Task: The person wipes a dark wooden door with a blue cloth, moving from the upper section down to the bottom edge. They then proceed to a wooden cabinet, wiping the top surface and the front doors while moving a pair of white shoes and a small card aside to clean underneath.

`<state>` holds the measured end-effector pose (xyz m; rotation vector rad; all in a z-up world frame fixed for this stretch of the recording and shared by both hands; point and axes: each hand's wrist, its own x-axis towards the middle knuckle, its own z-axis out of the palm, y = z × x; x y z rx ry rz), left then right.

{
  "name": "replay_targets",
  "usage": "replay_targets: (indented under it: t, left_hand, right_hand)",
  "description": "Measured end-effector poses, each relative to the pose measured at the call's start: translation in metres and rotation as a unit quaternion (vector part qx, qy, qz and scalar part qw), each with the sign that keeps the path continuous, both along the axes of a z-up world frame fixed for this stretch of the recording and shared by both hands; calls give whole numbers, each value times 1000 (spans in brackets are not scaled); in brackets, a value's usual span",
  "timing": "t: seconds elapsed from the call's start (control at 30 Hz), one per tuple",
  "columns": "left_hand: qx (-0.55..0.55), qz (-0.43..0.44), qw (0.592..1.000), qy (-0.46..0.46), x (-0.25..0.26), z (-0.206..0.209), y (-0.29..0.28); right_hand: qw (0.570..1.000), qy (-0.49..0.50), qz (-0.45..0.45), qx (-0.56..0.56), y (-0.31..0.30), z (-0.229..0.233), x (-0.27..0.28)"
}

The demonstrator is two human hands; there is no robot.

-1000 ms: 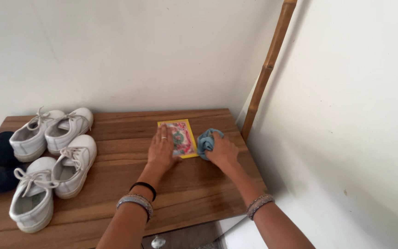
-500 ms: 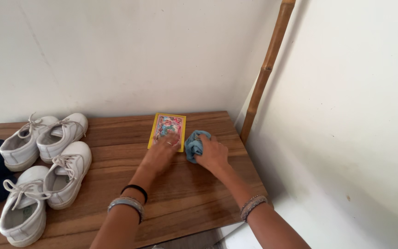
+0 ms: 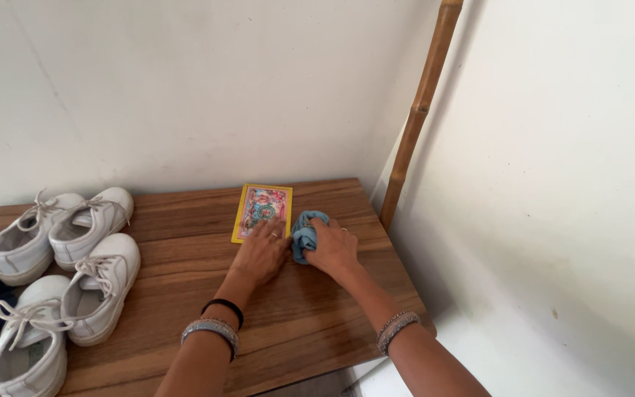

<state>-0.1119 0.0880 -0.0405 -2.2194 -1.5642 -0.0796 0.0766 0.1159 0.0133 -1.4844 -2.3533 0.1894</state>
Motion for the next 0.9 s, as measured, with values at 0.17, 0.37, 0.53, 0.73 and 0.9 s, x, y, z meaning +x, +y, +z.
replay_targets:
  t: [0.17,0.37,0.53,0.73,0.9]
  left_hand:
    - [-75,176,980,47,-20,27,-7]
    - [32,39,996,67,-28,1,7]
    - [-30,68,997,32,-9,4,-2]
    - [14,191,974,119,-52,24,-15]
    - [-3,286,951,117,-99,29,-22]
  right_hand:
    - [1000,-7,-5,0,-1,-2,-1]
    - [1000,-9,-6,-3,-3,0,-4]
    - [1000,-10,-8,-12,-1,-1,-3]
    - [1000,5,6,13,-3,-3,-2]
    - [998,31,16,44,-6,-6,-2]
